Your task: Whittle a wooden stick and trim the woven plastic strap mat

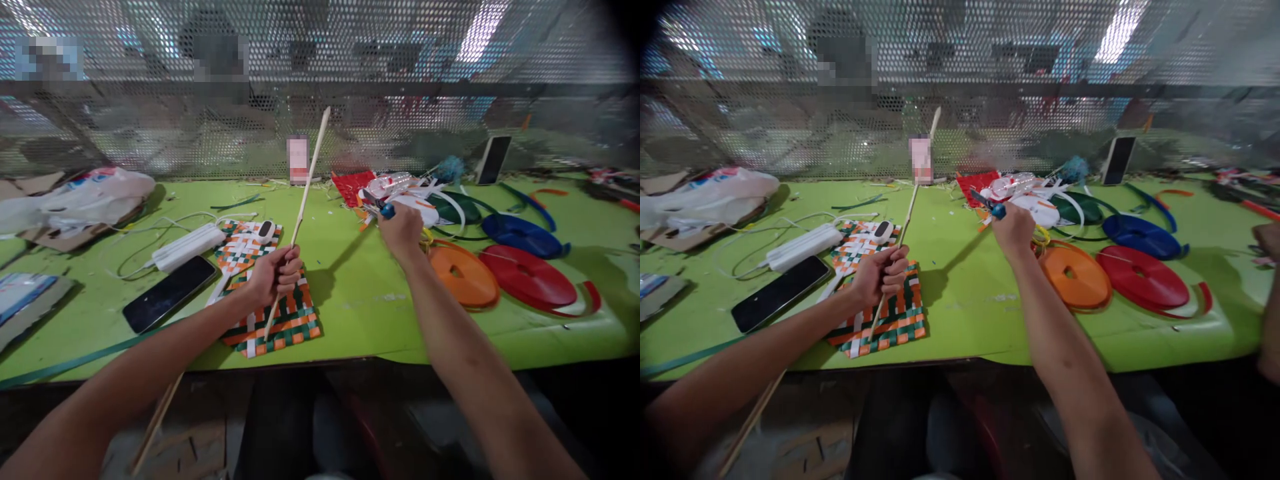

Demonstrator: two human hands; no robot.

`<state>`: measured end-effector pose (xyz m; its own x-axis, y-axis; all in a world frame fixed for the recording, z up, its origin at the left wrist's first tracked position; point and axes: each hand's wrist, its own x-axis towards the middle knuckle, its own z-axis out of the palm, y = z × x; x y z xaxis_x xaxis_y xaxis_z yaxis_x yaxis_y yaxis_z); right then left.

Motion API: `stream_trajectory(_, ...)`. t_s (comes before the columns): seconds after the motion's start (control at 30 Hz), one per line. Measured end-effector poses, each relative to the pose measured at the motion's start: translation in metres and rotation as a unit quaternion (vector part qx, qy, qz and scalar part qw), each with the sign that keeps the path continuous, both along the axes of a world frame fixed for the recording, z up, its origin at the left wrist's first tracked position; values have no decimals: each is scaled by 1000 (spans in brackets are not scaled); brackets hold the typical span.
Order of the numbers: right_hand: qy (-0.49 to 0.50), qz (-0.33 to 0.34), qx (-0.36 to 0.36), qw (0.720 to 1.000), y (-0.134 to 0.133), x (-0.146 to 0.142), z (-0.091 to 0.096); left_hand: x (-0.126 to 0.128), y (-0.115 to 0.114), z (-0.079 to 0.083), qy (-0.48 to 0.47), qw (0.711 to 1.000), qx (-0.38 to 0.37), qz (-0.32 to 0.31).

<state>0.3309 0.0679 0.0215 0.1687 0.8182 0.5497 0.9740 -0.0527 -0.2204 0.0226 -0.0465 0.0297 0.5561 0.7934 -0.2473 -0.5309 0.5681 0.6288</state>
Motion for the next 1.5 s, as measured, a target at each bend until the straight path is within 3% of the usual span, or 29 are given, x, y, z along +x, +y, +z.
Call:
stream_trajectory(0.17,-33,167,-60,984,-29,-59,2,4,3,1,21,1000,0,22)
stream_trajectory(0.3,-55,228,-104,967,-43,-92,0,5,1,2,32,999,6,-1)
stream_trajectory(0.57,-51,216,-136,965,-48,-98,2,6,2,0,42,999,1,-5)
stream_trajectory(1.1,22,291,-127,948,-65,-116,4,9,1,-1,54,998,4,-43)
stream_trajectory(1.5,-18,180,-163,970,-63,-109,6,8,0,1,44,998,-1,-37)
